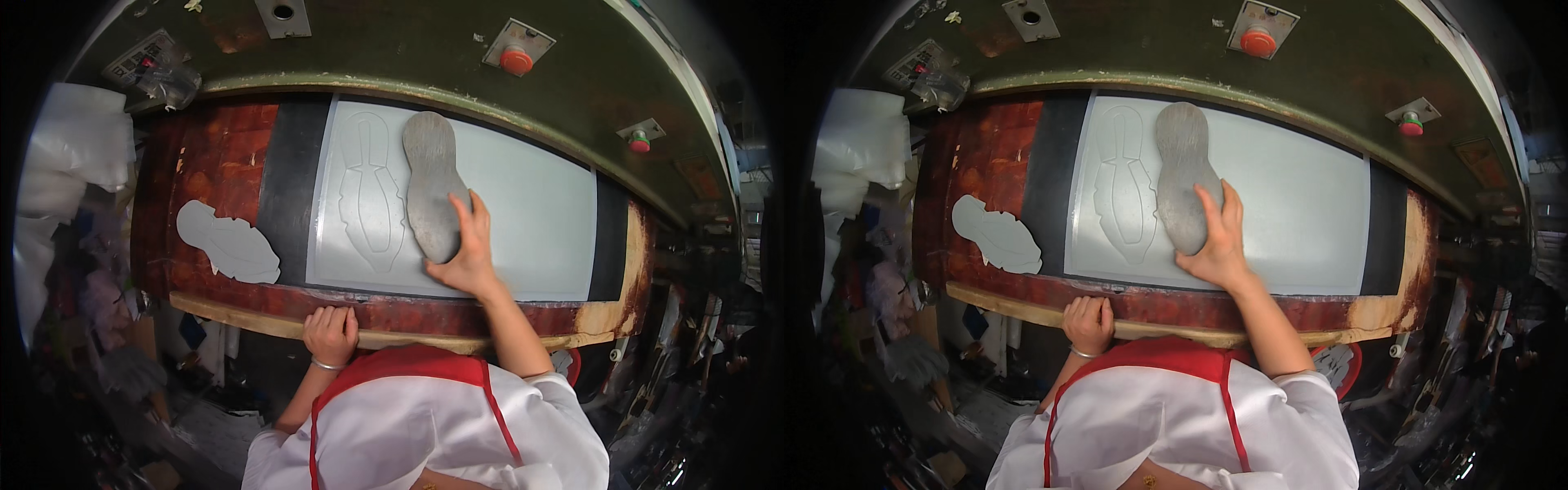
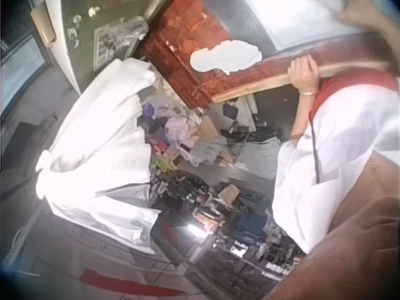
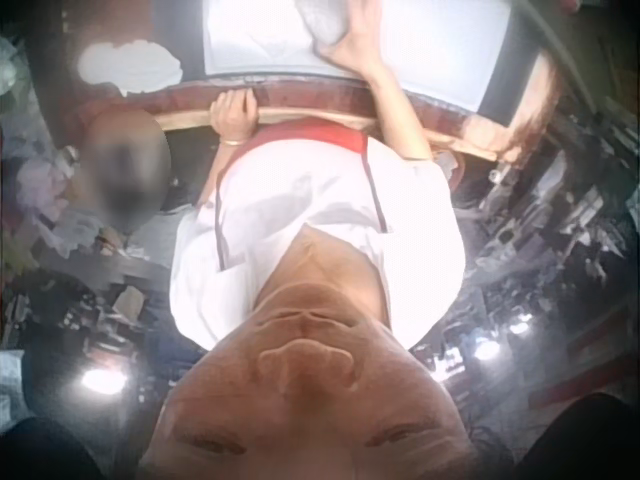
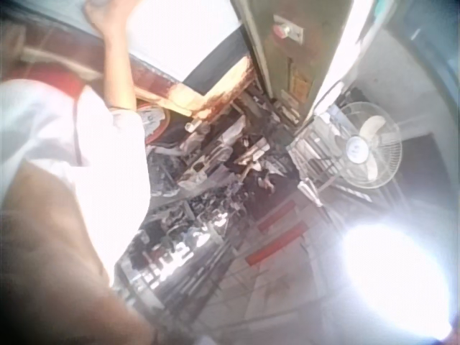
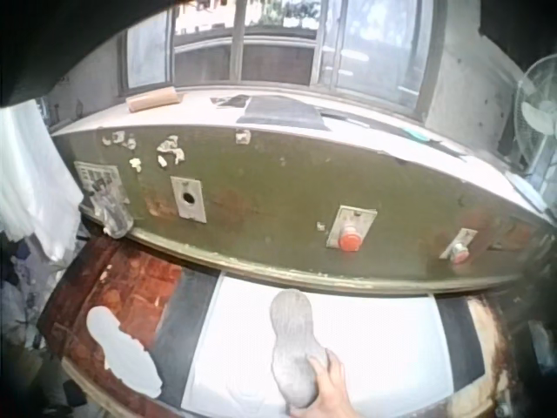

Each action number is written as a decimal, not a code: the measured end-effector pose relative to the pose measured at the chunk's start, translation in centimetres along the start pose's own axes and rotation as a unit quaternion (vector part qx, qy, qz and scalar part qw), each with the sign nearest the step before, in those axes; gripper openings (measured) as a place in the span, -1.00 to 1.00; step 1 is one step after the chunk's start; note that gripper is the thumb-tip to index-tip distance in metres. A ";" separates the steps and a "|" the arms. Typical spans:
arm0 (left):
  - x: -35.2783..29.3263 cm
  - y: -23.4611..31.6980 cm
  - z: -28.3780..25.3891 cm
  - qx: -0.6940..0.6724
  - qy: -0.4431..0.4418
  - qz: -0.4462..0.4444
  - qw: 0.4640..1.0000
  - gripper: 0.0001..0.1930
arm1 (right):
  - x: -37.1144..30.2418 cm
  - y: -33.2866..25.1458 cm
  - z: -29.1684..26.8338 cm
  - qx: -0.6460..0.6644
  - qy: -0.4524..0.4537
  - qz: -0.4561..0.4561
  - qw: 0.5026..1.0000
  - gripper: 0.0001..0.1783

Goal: The person places a sheet of gray material onto a press machine, activates the press, and removes cut pieces shaped like shoe soles. The person repeats this cycle multiple times, stacking the cut pieces on a nearby table.

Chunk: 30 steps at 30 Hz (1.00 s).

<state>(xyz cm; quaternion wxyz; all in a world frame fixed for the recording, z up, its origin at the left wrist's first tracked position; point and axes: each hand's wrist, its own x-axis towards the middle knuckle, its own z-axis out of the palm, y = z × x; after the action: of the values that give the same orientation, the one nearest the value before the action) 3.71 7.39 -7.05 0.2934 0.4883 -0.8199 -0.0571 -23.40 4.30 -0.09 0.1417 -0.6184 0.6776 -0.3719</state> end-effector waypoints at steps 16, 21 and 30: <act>14.1 1.0 2.7 -0.023 -0.001 -0.024 0.999 -0.87 | 15.2 14.4 -20.8 -0.179 0.450 0.129 0.865 -0.08; 21.3 0.0 6.2 -0.016 0.001 -0.040 0.999 -0.85 | 16.3 16.2 -18.8 -0.180 0.473 0.118 0.854 -0.01; 22.1 0.6 5.6 -0.011 0.024 -0.032 0.999 -0.83 | 8.5 10.9 -14.5 0.021 0.329 0.222 0.918 -0.02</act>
<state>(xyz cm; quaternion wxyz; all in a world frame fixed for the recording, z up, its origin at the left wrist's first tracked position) -7.52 -11.79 -2.00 0.3166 0.5123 -0.7958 -0.0638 -42.55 0.64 4.69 0.0024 -0.2915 0.7979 -0.5276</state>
